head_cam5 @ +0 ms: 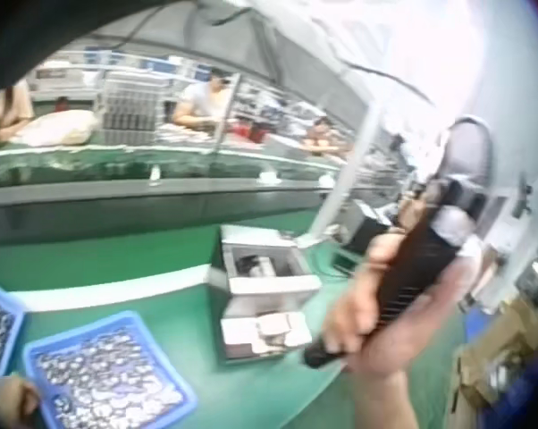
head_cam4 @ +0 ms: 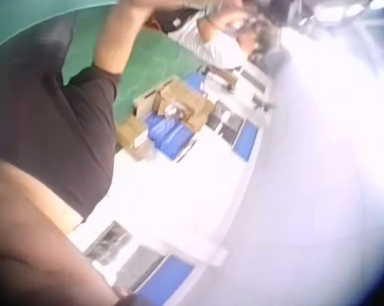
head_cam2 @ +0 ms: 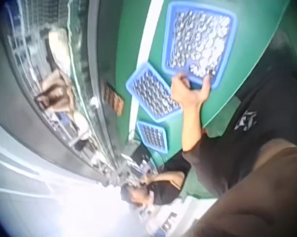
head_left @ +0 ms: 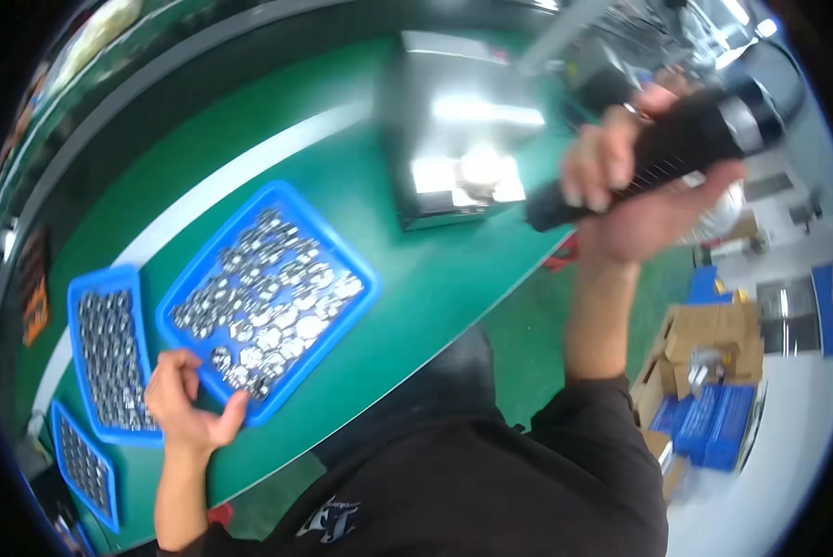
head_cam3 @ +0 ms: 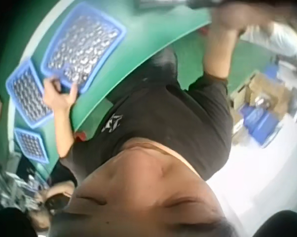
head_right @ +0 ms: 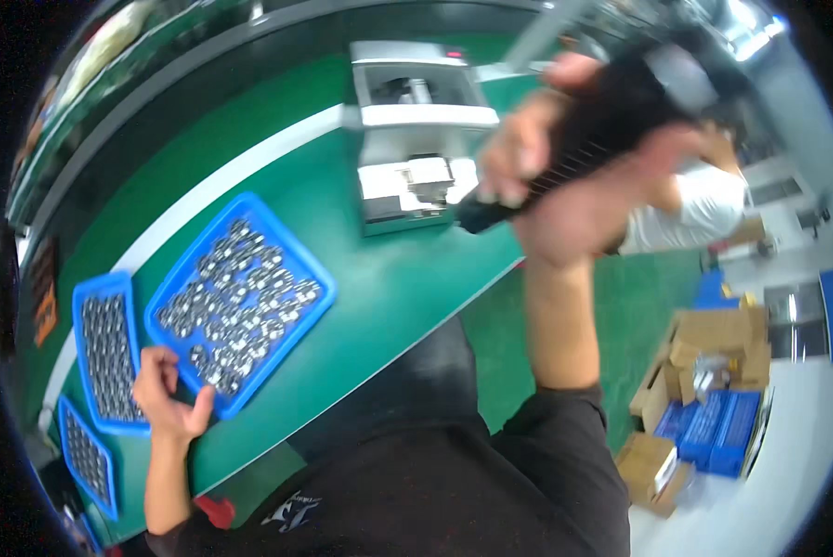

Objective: The person assembles circular circuit boards in a tray, holding each board in place by hand and driving screws into it using an electric screwdriver.

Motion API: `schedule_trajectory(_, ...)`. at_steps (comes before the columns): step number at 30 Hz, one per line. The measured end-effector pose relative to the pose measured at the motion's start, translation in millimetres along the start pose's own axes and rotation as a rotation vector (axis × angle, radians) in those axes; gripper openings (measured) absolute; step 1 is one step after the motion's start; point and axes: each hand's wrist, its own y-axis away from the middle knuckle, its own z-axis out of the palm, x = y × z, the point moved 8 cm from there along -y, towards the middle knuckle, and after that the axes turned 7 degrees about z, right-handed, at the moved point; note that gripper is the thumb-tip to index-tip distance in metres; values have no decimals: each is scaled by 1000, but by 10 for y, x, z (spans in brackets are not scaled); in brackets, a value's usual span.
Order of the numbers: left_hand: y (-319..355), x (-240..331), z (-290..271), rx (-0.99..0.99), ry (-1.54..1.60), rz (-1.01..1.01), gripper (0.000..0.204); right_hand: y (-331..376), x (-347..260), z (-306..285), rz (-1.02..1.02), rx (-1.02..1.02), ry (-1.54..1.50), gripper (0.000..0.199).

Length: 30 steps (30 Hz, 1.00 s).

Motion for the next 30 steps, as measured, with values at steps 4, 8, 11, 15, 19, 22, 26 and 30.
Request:
schedule_trajectory(4, -3, 21, 21, -31, -13, -24, 53, -28, 154, -209, 66, 340, 148, 84)
schedule_trajectory(8, -25, 31, 32, -15, -13, 35, 54, -136, 297, -292, 22, 407, 271, 80)
schedule_trajectory(11, -18, -3, 11, 8, 4, 3, 57, -154, 476, -413, 109, 453, 203, 77)
schedule_trajectory(15, -41, 16, -36, -31, -43, -21, 53, -128, 571, -357, 202, 291, 136, 77)
schedule_trajectory(19, -81, 40, -105, -9, -67, -19, 55, -10, 571, -166, 218, 217, 77, 81)
schedule_trajectory(22, -105, 69, -102, 0, -59, 24, 54, 44, 507, 178, 136, 106, -1, 86)
schedule_trajectory(26, -120, 75, -133, 58, -72, 82, 57, -60, 390, 801, 19, -130, -110, 94)
schedule_trajectory(30, -112, 61, -141, 30, -142, 87, 59, -221, 559, 1403, 4, -296, -215, 89)
